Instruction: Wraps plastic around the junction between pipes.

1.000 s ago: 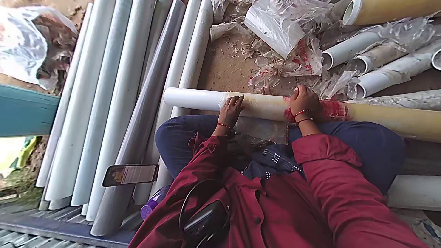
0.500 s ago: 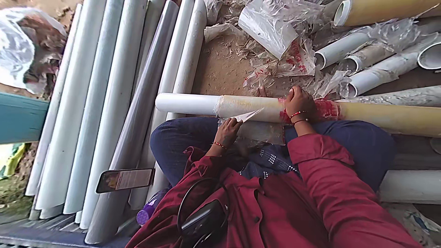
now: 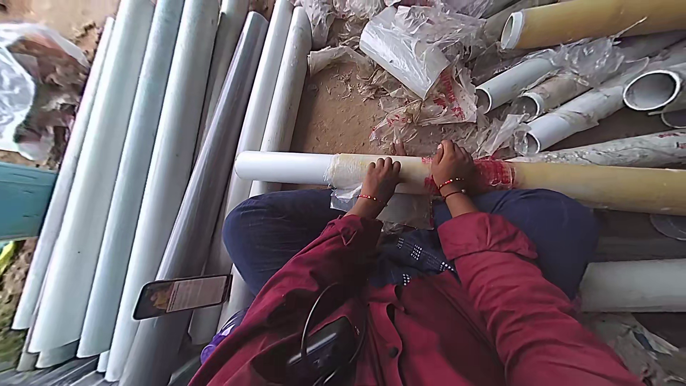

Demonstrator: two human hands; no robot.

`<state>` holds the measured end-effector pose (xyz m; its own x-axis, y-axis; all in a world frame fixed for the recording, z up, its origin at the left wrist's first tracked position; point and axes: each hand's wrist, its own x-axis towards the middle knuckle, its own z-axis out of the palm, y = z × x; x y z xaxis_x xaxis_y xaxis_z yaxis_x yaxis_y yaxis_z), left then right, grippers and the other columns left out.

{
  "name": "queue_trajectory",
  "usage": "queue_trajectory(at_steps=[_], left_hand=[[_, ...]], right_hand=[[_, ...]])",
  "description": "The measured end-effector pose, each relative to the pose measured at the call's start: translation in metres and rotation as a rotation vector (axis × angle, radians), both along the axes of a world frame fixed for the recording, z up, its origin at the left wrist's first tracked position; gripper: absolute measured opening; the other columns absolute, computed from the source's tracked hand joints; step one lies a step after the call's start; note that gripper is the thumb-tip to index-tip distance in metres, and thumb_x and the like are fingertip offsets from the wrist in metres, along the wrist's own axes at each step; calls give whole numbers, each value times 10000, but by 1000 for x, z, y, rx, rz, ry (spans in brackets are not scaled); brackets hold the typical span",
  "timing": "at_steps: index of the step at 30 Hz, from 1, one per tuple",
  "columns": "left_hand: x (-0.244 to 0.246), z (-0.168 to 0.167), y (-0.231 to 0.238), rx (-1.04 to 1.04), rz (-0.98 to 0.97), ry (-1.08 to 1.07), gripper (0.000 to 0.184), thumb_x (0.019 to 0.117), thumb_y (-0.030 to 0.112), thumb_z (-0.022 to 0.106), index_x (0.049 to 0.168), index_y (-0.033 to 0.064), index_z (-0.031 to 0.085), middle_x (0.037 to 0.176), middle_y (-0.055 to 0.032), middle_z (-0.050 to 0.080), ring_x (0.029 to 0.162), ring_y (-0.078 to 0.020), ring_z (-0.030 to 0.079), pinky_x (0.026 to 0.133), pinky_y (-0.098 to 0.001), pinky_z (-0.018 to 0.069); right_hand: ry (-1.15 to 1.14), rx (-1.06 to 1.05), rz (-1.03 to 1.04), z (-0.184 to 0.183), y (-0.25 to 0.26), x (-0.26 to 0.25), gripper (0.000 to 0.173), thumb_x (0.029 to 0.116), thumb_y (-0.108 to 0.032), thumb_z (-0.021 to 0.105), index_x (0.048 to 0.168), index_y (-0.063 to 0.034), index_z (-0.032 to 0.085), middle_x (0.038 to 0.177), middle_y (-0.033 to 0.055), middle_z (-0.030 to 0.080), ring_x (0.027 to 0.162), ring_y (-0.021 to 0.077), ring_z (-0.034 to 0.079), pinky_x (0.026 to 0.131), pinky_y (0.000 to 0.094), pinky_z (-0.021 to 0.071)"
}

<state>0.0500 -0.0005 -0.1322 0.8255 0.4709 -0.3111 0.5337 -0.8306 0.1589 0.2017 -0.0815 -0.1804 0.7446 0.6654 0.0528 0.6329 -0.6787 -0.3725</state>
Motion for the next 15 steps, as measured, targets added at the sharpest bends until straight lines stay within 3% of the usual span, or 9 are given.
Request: queue_trajectory(at_steps=[2,4,9,15], left_hand=[[8,-1,11,-124,-81,114,245,1056,33,487,1246,-40,624,1211,-269,631,1139,-458,623,875,-565,523],[8,-3,17,-181,-154,143,258,1052,4,451,1229,-20,637,1185,-247,649,1119,-448,641,853,-571,536],[8,2,11,-222,-226,252,287,1074,17,379,1247,-90,581,1191,-292,629,1118,-459,645,899,-564,531],[-14,1,-5,-218,-346,225,269,1075,27,392,1177,-99,606,1122,-283,648,1031,-448,679,830,-550,553]], right_hand=[[-2,-7,-3,1,-1,0,364,1082,-157,415,1249,54,661,1173,260,714,1121,440,676,980,570,481],[3,-5,-8,0,-2,0,367,1077,-156,411,1240,58,661,1164,256,718,1118,431,679,973,567,484],[47,-62,-12,4,0,2,386,1084,-175,384,1273,38,645,1194,239,712,1151,407,672,996,549,480],[33,-3,3,2,-2,1,365,1067,-157,418,1224,66,661,1139,263,721,1101,427,688,966,558,491]])
